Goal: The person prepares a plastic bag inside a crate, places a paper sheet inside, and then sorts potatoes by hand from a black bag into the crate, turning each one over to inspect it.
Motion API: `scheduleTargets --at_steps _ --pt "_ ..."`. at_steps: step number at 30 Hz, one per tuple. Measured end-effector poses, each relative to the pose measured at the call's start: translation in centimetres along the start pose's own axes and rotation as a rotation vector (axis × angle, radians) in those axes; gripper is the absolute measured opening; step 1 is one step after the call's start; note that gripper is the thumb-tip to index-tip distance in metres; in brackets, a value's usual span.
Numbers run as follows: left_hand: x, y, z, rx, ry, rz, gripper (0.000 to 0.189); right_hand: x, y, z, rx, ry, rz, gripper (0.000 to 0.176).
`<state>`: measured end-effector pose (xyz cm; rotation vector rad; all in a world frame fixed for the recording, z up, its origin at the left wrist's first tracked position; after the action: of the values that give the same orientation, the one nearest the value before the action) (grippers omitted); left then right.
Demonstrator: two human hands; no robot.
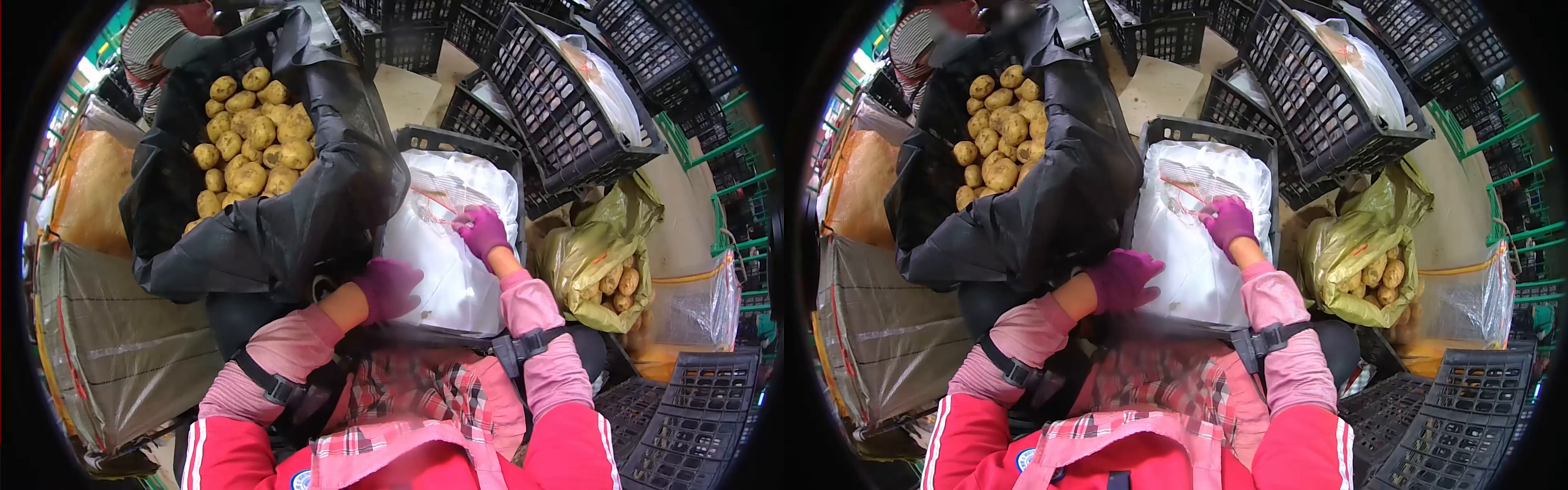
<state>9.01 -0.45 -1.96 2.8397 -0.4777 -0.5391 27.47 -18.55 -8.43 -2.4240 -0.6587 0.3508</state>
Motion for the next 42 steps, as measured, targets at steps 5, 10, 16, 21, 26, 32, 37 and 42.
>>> scheduleTargets --at_steps 5,10,16,21,26,32,37,42 --pt "1.9 0.0 -1.8 0.027 0.009 -0.024 0.054 -2.8 0.3 -6.7 0.824 0.093 0.167 0.026" --pt "6.8 0.2 -3.4 0.124 0.139 -0.093 0.056 -5.6 -4.2 -7.6 1.182 0.248 0.248 0.025" --pt "11.8 -1.7 0.5 0.127 0.137 -0.25 0.055 -4.2 -2.1 -7.1 0.631 0.045 0.069 0.024" --pt "15.4 -3.7 5.2 0.151 0.336 -0.304 0.045 -4.3 -4.8 -8.3 0.615 0.092 0.022 0.026" --pt "16.1 -4.4 2.1 0.153 0.32 -0.239 0.018 -5.3 -4.4 -11.1 0.595 0.168 -0.018 0.031" --pt "12.4 -2.1 -7.9 -0.126 0.164 -0.272 0.018 -6.2 -4.5 -13.0 0.51 0.128 0.006 0.036" --pt "10.4 -1.3 -10.5 -0.761 -0.035 -0.261 0.025 -5.8 -5.5 -10.0 0.219 0.019 0.073 0.051" --pt "8.8 -1.4 -13.3 -1.004 -0.121 -0.21 0.025 -3.2 -6.6 -7.8 0.269 0.029 -0.209 0.042"
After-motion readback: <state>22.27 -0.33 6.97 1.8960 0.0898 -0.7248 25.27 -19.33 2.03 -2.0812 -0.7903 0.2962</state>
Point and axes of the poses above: each hand's wrist, its own x-axis towards the middle knuckle, its own z-axis out of the palm, y = z × x, the point moved 1 cm from there along x, towards the middle knuckle, and after that the axes turned 12 degrees about x, right-handed, at the moved point
